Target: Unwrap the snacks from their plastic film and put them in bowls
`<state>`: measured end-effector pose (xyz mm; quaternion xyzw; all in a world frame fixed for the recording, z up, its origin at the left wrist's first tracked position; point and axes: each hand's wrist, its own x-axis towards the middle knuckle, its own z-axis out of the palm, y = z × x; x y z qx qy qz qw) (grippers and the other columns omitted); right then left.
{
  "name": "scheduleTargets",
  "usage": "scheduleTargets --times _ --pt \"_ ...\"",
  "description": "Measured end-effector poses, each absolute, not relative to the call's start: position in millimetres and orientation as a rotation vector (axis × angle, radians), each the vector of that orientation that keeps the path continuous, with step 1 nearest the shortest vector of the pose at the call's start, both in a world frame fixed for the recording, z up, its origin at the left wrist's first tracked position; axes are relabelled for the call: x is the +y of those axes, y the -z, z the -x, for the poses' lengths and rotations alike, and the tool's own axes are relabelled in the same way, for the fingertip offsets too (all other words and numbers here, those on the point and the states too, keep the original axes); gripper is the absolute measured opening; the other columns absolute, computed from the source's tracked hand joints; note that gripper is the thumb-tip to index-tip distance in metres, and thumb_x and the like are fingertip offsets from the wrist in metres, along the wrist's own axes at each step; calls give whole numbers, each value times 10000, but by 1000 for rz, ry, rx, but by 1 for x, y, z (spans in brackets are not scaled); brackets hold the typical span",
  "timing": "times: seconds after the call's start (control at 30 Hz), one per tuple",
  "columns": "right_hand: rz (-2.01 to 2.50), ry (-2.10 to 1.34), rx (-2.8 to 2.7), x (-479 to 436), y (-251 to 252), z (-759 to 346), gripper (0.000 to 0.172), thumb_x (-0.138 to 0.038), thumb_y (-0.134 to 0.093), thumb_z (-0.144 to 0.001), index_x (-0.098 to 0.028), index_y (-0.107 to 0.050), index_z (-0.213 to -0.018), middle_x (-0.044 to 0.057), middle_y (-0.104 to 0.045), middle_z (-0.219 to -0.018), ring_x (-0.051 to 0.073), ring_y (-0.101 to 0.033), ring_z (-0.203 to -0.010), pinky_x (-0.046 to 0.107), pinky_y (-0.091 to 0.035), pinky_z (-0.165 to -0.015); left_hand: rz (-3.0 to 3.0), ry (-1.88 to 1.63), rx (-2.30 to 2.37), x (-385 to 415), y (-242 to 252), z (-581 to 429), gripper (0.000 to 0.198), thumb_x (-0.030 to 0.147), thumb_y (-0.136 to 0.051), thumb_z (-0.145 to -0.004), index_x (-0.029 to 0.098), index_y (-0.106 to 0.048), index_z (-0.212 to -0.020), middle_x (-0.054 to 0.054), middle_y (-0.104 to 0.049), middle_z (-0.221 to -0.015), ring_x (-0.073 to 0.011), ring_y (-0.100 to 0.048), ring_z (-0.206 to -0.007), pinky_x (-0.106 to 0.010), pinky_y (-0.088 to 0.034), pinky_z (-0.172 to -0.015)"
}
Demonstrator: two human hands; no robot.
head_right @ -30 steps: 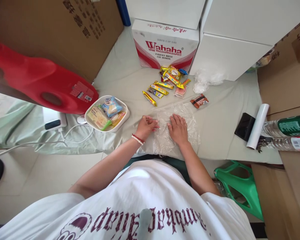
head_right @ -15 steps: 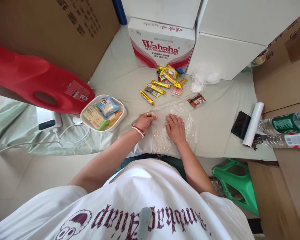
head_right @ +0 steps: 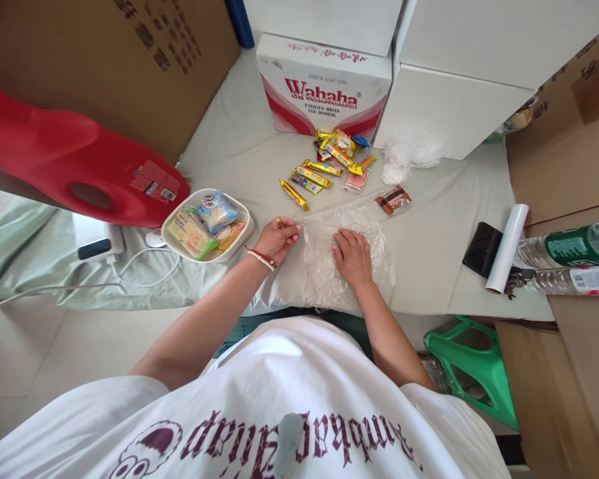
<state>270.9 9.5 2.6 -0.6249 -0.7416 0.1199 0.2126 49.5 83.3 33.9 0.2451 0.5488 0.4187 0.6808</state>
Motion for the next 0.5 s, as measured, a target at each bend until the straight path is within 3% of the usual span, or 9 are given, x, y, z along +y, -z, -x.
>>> scheduleTargets --times 0.13,0.23,0.4,0.5 --pt "1728 -328 -2055 10 -2 -271 438 -376 -427 -1066 -197 -664 -1389 96 -608 -1495 287 -477 -1410 524 -283 -1248 -540 -819 1261 80 -34 -45 331 350 -857 -698 170 -592 -779 -59 -716 -730 -50 -415 -420 -211 -192 -411" --pt "1718 -324 -2054 10 -3 -271 432 -375 -429 -1066 -200 -666 -1383 100 -610 -1490 288 -484 -1399 526 -289 -1241 -639 -696 1270 73 -32 -53 403 491 -860 -701 151 -647 -735 -90 -721 -712 -45 -315 -407 -250 -143 -427" --pt "1727 -341 -2058 10 -6 -271 426 -361 -441 -1060 -200 -658 -1391 109 -602 -1496 286 -476 -1406 532 -282 -1243 -787 -756 1232 62 -31 -71 421 354 -943 -566 189 -563 -639 52 -552 -606 -73 -405 -553 -236 -313 -546" --pt "1711 -315 -2064 9 -6 -270 422 -360 -443 -1063 -187 -665 -1377 107 -615 -1480 284 -490 -1389 517 -295 -1241 -823 -850 1162 58 -34 -75 460 318 -937 -539 192 -504 -632 58 -548 -671 -96 -524 -695 -230 -417 -687"
